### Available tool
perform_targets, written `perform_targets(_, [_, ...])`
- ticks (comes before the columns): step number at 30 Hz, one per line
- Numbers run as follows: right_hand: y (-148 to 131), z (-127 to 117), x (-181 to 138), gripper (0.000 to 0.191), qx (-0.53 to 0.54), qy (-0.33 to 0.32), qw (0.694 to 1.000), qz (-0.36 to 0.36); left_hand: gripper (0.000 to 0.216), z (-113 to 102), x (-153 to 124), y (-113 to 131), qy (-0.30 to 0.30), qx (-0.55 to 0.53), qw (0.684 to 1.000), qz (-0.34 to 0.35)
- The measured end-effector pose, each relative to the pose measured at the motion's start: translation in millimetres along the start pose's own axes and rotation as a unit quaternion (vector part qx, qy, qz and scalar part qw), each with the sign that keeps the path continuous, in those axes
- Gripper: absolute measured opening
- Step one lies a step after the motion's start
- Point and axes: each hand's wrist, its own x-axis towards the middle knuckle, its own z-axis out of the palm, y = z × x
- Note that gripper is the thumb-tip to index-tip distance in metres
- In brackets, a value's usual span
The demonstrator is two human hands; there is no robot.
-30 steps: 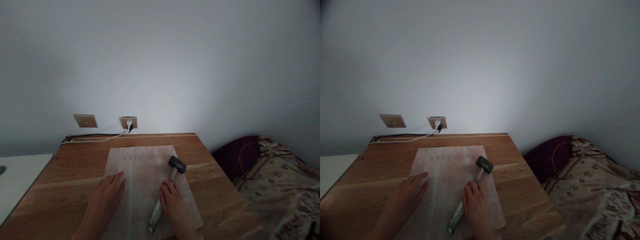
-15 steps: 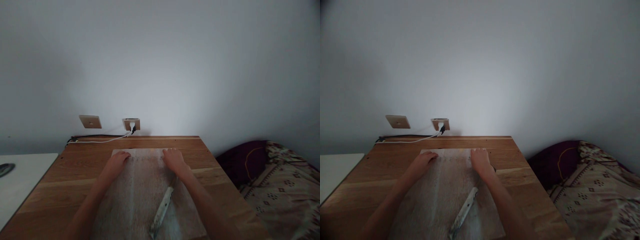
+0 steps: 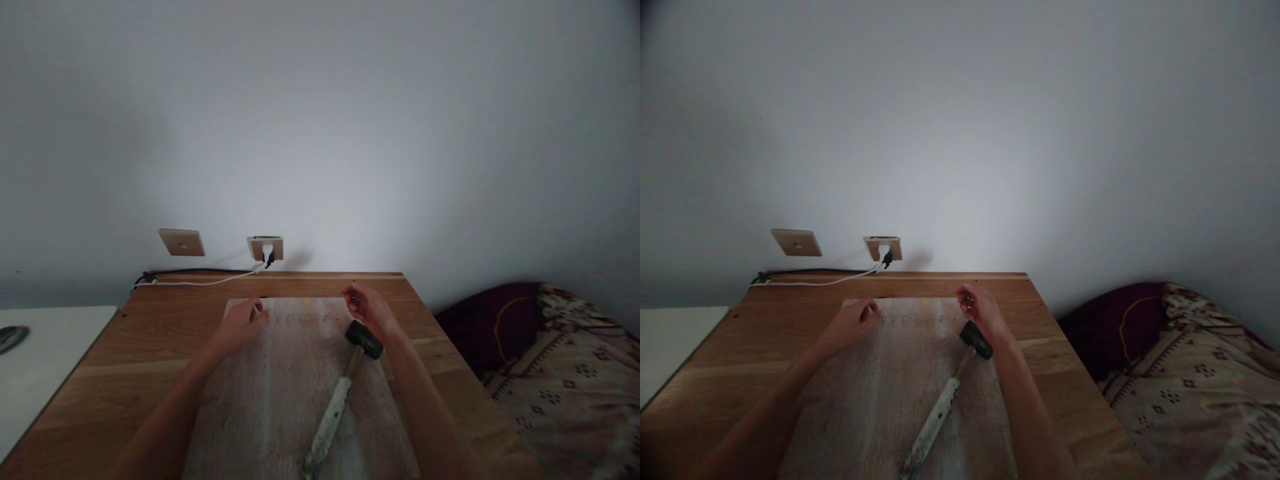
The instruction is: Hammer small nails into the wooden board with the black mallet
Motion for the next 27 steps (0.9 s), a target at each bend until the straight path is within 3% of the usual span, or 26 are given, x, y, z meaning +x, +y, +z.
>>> perform_targets(4, [-7.0,22.9,2.3,0.03,-0.099,-0.043,0.994,0.008,0.025,7.1,-2.7,8.2,-0.075,0.25,0.961,0.086])
perform_targets(7, [-11.5,44.3,0.9,0.017,-0.169,-0.069,0.983,0.021,0.03,9.3,0.4,10.0,-0.098,0.309,0.938,0.123])
perform_targets(9, [-13.2,52.7,0.1,0.015,-0.194,-0.078,0.978,0.028,0.028,7.3,5.1,10.7,-0.093,0.301,0.939,0.139])
perform_targets(11, [-14.0,52.9,0.0,0.014,-0.202,-0.076,0.976,0.026,0.027,3.5,10.7,11.4,-0.058,0.236,0.962,0.128])
perform_targets(14, [-13.1,40.2,0.1,0.018,-0.181,-0.05,0.982,0.011,0.032,-1.0,17.5,8.8,0.019,-0.009,0.999,0.035])
perform_targets(17, [-10.5,24.9,0.0,0.038,-0.131,-0.026,0.991,0.006,0.029,0.2,20.1,0.4,0.002,-0.276,0.957,-0.089])
perform_targets(19, [-9.6,21.0,0.4,0.048,-0.102,-0.023,0.995,0.004,0.027,3.6,19.0,-4.3,-0.03,-0.305,0.945,-0.114])
perform_targets(23, [-13.7,33.9,3.2,0.051,-0.112,-0.04,0.993,0.001,0.03,11.7,12.1,0.7,-0.049,-0.053,0.997,0.012])
perform_targets(27, [-20.7,61.9,2.2,0.042,-0.225,-0.069,0.972,0.002,0.021,17.3,6.9,17.1,-0.088,0.202,0.968,0.117])
